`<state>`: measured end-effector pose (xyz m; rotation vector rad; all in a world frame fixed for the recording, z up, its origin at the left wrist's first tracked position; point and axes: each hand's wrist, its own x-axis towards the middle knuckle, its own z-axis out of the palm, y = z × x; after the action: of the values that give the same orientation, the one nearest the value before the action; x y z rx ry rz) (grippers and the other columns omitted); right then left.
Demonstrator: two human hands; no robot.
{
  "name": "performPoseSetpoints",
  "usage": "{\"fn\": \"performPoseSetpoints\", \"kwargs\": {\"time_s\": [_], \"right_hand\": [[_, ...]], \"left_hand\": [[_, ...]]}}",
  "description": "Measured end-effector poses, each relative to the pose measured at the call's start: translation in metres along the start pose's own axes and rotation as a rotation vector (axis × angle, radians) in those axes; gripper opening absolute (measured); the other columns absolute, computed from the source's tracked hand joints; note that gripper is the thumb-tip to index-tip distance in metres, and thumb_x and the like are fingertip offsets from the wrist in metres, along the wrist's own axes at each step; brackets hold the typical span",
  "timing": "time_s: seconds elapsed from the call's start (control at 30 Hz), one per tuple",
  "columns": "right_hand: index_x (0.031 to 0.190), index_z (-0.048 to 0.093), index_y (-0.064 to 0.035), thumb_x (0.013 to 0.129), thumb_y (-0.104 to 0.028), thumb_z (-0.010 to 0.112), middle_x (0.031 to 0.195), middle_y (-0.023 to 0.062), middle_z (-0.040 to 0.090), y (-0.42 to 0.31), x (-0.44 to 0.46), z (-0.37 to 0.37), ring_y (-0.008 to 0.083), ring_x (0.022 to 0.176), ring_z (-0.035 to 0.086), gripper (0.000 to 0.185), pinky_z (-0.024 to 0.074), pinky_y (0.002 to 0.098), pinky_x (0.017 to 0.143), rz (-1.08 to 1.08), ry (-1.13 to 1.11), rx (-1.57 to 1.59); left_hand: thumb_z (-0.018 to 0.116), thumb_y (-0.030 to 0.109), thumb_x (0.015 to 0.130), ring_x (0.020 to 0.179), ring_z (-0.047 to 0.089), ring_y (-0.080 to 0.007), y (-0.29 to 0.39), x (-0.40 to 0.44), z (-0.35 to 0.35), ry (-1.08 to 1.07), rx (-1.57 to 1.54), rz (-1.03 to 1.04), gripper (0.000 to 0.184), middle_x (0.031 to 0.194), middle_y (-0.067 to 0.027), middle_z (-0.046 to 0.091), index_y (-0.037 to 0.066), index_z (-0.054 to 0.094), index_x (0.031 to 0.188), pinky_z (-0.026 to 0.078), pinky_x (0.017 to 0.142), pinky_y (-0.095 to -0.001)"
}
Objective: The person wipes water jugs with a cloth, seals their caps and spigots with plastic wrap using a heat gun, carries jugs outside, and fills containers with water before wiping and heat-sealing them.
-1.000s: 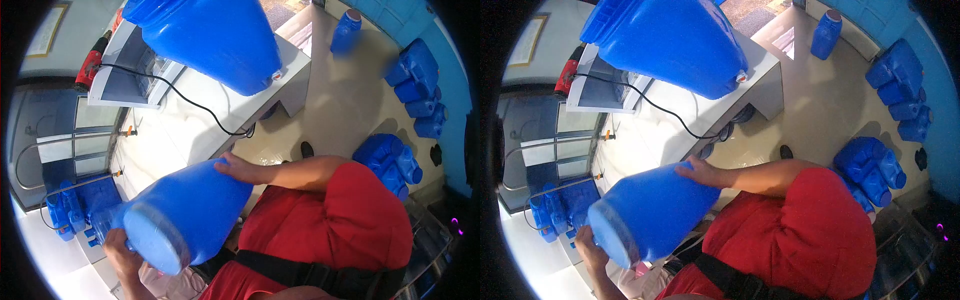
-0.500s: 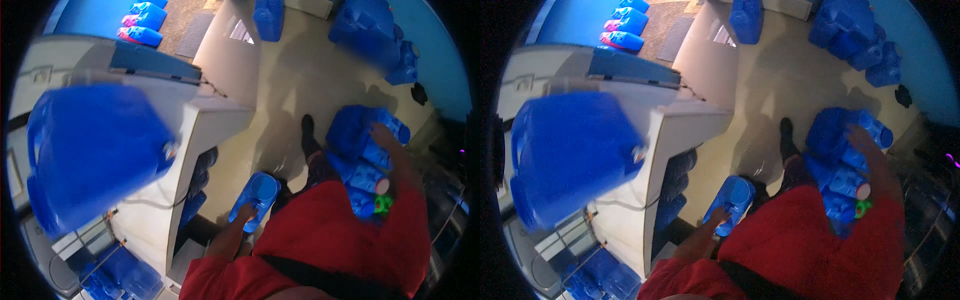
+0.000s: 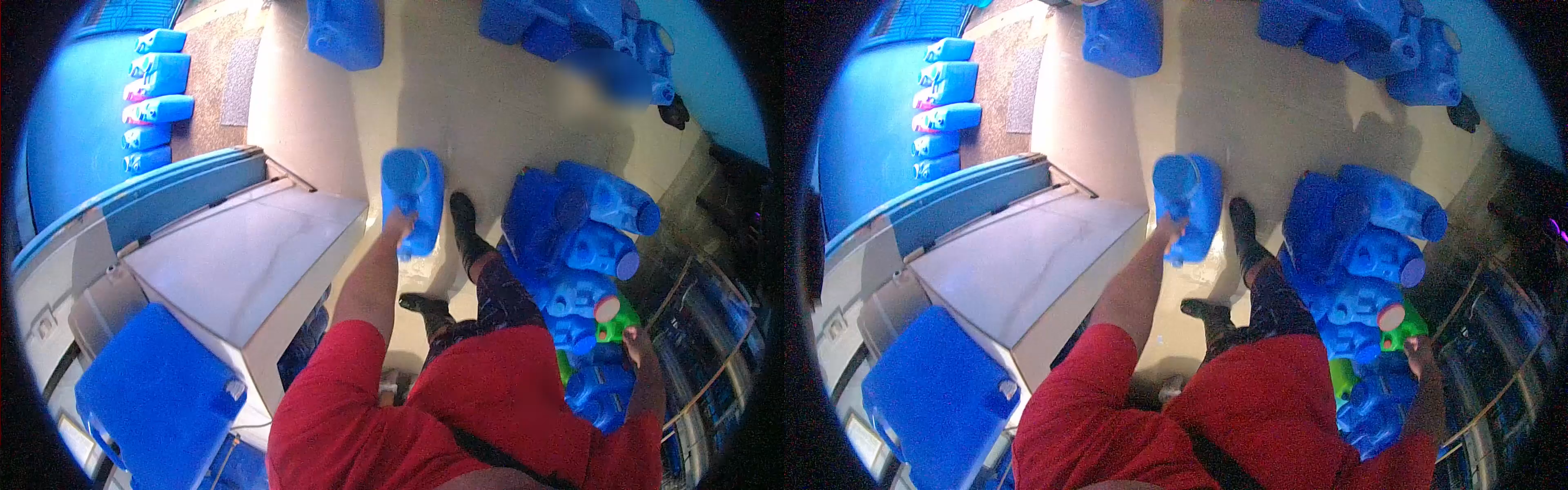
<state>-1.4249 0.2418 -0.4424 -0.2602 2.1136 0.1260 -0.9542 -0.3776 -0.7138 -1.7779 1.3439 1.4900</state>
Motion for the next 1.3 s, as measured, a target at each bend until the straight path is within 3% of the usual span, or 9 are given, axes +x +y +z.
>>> {"fn": "performPoseSetpoints", "kwargs": {"time_s": [0.1,0.13,0.2,0.33,0.53,0.7,0.87,1.03,1.3], "right_hand": [[0.112,0.062,-0.0011,0.097,-0.023,0.063,0.099,0.0115,0.069,0.045,0.008,0.011,0.0243,0.094,0.067,0.027,0.0509,0.0402,0.081,0.124,-0.131,-0.106],[0.112,0.062,-0.001,0.097,-0.025,0.062,0.1,0.0128,0.07,0.037,0.002,0.014,0.0253,0.095,0.067,0.028,0.0512,0.0403,0.081,0.041,-0.094,-0.18],[0.114,0.062,-0.0009,0.097,-0.027,0.062,0.104,0.0153,0.07,0.001,0.002,0.019,0.0279,0.096,0.068,0.032,0.0518,0.0409,0.082,0.023,-0.121,-0.231],[0.112,0.059,-0.001,0.089,-0.024,0.069,0.097,0.0151,0.07,-0.114,0.083,0.045,0.0297,0.095,0.068,0.034,0.0535,0.0419,0.082,-0.126,-0.111,-0.455],[0.125,0.059,-0.0049,0.095,-0.028,0.061,0.106,0.0076,0.066,-0.39,0.167,0.083,0.027,0.094,0.065,0.038,0.0535,0.0385,0.084,-0.556,-0.278,0.5],[0.126,0.056,0.0006,0.097,-0.023,0.06,0.119,0.0175,0.063,-0.561,0.111,0.078,0.0274,0.108,0.062,0.037,0.0505,0.0388,0.092,-0.908,-0.17,-0.048],[0.122,0.058,-0.0009,0.097,-0.022,0.06,0.11,0.0156,0.065,-0.662,0.005,0.112,0.0248,0.102,0.064,0.033,0.0507,0.0349,0.09,-1.323,-0.004,-0.346],[0.124,0.059,-0.0024,0.099,-0.017,0.059,0.11,0.0113,0.067,-0.693,-0.216,0.129,0.0216,0.102,0.063,0.029,0.0491,0.034,0.093,-1.711,-0.211,-0.068],[0.117,0.059,0.003,0.1,-0.012,0.054,0.123,0.0151,0.06,-0.667,-0.465,0.166,0.0249,0.115,0.056,0.023,0.0432,0.0373,0.101,-2.327,-0.123,0.255]], "left_hand": [[0.074,0.029,0.087,0.107,0.065,-0.0337,0.072,0.07,-0.025,0.128,-0.022,0.385,0.065,0.113,-0.0213,0.067,-0.007,0.048,0.134,0.052,0.091,-0.0419],[0.073,0.026,0.088,0.102,0.067,-0.0301,0.083,0.102,-0.024,0.566,0.276,0.69,0.058,0.109,-0.0193,0.068,-0.006,0.05,0.13,0.053,0.089,-0.04],[0.072,0.022,0.09,0.099,0.064,-0.0253,0.167,0.011,-0.077,0.405,-0.363,0.641,0.045,0.106,-0.0156,0.066,-0.001,0.054,0.124,0.051,0.09,-0.0386],[0.067,0.016,0.095,0.102,0.063,-0.017,0.192,-0.179,-0.14,0.309,-0.18,0.852,0.027,0.102,-0.0064,0.066,0.004,0.056,0.117,0.05,0.093,-0.0321],[0.074,0.009,0.085,0.107,0.064,-0.0263,0.126,-0.536,-0.278,0.749,0.229,1.055,0.028,0.11,-0.0119,0.066,0.005,0.065,0.111,0.05,0.094,-0.0374],[0.064,0.032,0.095,0.109,0.065,-0.0279,0.036,-0.741,-0.449,1.595,0.832,0.298,0.036,0.117,-0.0134,0.069,0.006,0.066,0.12,0.05,0.098,-0.0399],[0.06,0.052,0.092,0.096,0.068,-0.0341,-0.102,-0.784,-0.549,1.072,0.614,-0.429,0.053,0.11,-0.0206,0.07,0.006,0.071,0.113,0.05,0.093,-0.0451],[0.059,0.051,0.09,0.086,0.068,-0.0265,-0.125,-0.798,-0.49,1.261,0.153,-0.149,0.051,0.096,-0.0162,0.072,0.003,0.075,0.1,0.052,0.086,-0.0393],[0.058,0.039,0.095,0.097,0.065,-0.0257,-0.28,-0.945,-0.317,1.18,-0.815,1.024,0.047,0.107,-0.0132,0.067,0.001,0.061,0.122,0.052,0.09,-0.0394]]}}
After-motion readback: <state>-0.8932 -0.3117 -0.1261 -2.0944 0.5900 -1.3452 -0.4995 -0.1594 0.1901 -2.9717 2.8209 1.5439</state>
